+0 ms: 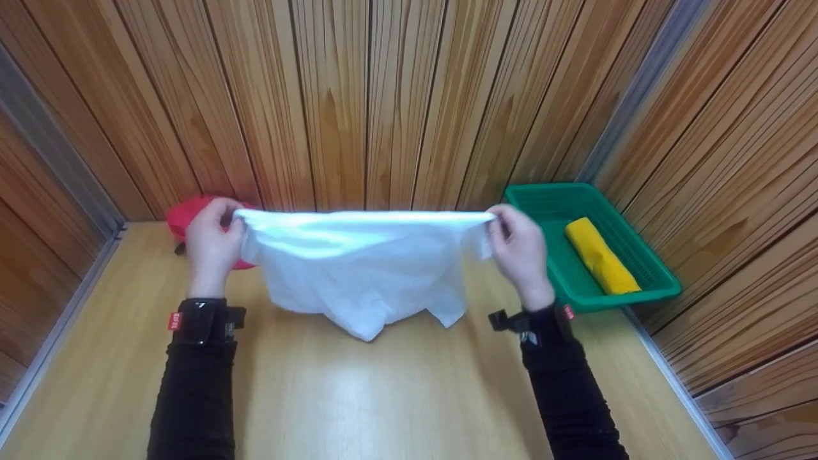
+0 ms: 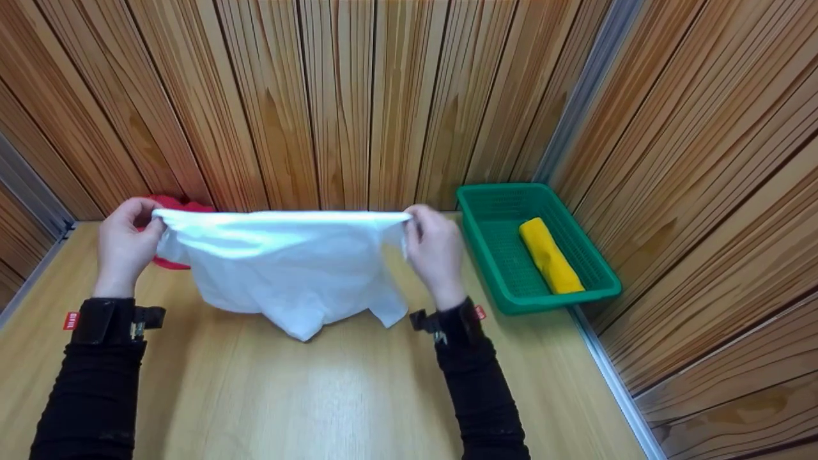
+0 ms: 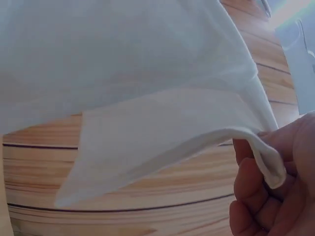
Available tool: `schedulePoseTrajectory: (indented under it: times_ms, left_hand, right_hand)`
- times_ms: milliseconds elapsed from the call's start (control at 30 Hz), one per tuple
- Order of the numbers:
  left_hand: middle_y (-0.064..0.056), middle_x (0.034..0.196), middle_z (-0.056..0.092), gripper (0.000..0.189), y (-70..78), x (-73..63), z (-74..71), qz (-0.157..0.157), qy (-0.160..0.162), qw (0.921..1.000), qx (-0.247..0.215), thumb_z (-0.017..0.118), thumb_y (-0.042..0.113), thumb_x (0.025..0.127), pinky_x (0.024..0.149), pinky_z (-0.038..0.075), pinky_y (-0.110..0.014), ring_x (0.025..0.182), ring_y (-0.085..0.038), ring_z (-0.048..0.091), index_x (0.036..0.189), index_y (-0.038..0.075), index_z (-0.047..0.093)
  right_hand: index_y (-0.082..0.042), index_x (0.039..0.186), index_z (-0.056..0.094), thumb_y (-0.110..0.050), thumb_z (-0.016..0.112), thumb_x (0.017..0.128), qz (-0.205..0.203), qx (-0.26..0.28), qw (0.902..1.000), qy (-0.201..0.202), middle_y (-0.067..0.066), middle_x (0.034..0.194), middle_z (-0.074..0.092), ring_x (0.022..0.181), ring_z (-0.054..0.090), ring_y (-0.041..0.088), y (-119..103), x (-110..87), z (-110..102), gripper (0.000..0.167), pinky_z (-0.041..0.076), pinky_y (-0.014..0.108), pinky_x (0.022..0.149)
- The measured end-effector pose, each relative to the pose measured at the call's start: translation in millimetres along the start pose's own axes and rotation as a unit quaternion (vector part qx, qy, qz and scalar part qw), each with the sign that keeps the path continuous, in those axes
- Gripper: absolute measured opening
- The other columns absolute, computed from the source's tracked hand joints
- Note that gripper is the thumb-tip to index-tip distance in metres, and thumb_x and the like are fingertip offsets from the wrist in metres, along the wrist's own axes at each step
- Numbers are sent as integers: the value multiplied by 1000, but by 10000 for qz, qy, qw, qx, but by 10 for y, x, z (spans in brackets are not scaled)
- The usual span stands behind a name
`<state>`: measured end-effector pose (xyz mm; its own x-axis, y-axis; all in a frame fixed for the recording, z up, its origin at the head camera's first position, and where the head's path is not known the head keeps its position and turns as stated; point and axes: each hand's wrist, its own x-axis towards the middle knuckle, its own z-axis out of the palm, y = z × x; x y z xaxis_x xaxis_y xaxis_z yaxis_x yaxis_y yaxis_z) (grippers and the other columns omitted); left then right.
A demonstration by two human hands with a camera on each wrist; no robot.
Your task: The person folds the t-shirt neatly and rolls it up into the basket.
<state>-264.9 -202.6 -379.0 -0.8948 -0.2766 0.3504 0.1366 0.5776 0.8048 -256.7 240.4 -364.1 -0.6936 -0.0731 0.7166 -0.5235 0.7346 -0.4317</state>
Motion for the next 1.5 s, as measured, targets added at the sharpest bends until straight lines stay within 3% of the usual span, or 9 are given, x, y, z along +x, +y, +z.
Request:
schedulePoseTrajectory:
  times_ms: [233,433,600,767,1000,1233,1333,1500]
  left_hand:
    - [-24,117,59,25,-549,-33,-62,-576,-527,9931,878,51,10,99,95,41,-56,113,-42,52,119,-2,61]
    - [-24,112,61,25,-939,-112,-51,-981,-897,9792,1535,50,6,94,86,41,-57,105,-45,54,115,0,62]
    - [-21,113,61,29,-1114,-155,-22,-1337,-1303,9654,1820,54,3,86,78,43,-54,104,-43,55,113,4,63]
    - [-24,121,59,38,-1134,-161,-32,-1407,-1566,9606,1813,56,-2,80,77,43,-53,108,-44,54,117,3,62]
    - [-27,126,55,40,-1097,-210,-25,-1172,-1553,9648,1771,46,-3,85,84,43,-58,116,-47,52,123,1,59]
    - [-27,126,56,36,-1051,-223,29,-984,-1480,9671,1818,45,-2,88,83,43,-59,115,-47,52,121,0,59]
    - [-28,121,59,33,-1015,-243,82,-766,-1410,9682,1919,47,-2,89,83,44,-59,111,-47,54,120,-2,60]
    - [-26,109,64,29,-869,-325,349,41,-1366,9739,1811,53,-4,88,84,45,-58,104,-46,57,115,-4,64]
  right_hand:
    - [-2,91,67,2,68,87,-871,236,9894,-1142,9,81,68,71,63,22,-117,-487,518,5,53,35,66]
    - [-9,94,70,-9,67,91,-1286,78,9633,-2353,3,88,71,79,67,19,-254,-841,850,4,54,34,74]
    - [-10,95,71,-17,68,93,-1413,62,9420,-3044,-1,87,71,80,67,16,-304,-969,941,8,53,32,77]
    - [-13,97,71,-27,70,93,-1078,347,9357,-3341,-6,85,67,79,61,10,-274,-942,874,15,51,29,74]
    - [-13,101,71,-27,69,94,-553,359,9534,-2944,-7,87,67,79,61,9,-134,-842,770,16,51,30,72]
    - [-16,98,70,-26,67,95,-336,184,9600,-2775,-7,85,67,77,60,8,-36,-824,756,11,50,29,71]
    - [-15,99,70,-25,67,95,-255,128,9612,-2744,-6,86,68,78,61,9,12,-818,761,12,50,30,71]
    - [-13,103,70,-25,66,96,310,-188,9610,-2742,-3,89,68,81,62,13,152,-798,789,15,51,31,72]
